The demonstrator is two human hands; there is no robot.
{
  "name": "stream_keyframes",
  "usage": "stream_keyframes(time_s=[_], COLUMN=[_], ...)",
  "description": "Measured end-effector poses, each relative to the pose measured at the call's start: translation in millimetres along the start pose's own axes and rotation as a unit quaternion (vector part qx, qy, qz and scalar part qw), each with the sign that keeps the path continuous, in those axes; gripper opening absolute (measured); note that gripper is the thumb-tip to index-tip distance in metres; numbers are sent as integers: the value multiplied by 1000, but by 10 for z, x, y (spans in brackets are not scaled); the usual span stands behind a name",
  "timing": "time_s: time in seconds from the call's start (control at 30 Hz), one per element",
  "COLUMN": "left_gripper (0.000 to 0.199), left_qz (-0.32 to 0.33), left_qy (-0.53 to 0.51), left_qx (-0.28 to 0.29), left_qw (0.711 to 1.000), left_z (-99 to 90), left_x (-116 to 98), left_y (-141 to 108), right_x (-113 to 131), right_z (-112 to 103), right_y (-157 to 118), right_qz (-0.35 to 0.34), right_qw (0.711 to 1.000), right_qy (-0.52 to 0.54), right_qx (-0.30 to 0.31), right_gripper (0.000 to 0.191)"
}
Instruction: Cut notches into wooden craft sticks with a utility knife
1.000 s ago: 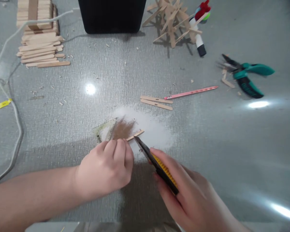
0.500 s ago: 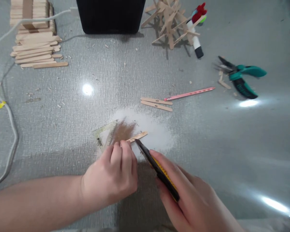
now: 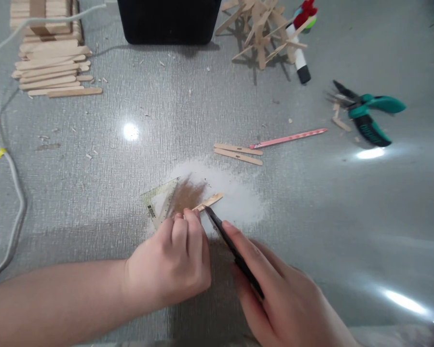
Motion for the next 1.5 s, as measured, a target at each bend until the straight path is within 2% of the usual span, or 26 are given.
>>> stream_keyframes(time_s=[0.63,1.07,1.5], left_gripper=[23,23,25], left_qz=[-3,0,9], left_qy=[3,-3,-2], left_qx=[-11,-6,-1], left_qw=[1000,1000,1000], left_z=[-7,-8,9], left_x=[20,13,47], left_y=[30,13,11], right_x=[-3,-30,-25], right_z=[17,-45,-21], right_y=[-37,-4,2], right_qz=[6,22,6], right_qw=[1000,1000,1000], right_qy=[-4,0,12], right_qx=[3,6,9], right_gripper=[69,65,65])
Point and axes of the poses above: each hand's wrist, its own y-axis towards the middle knuckle, its own z-axis out of the palm, x = y × z, the point moved 2 cm from there along y, towards the middle knuckle
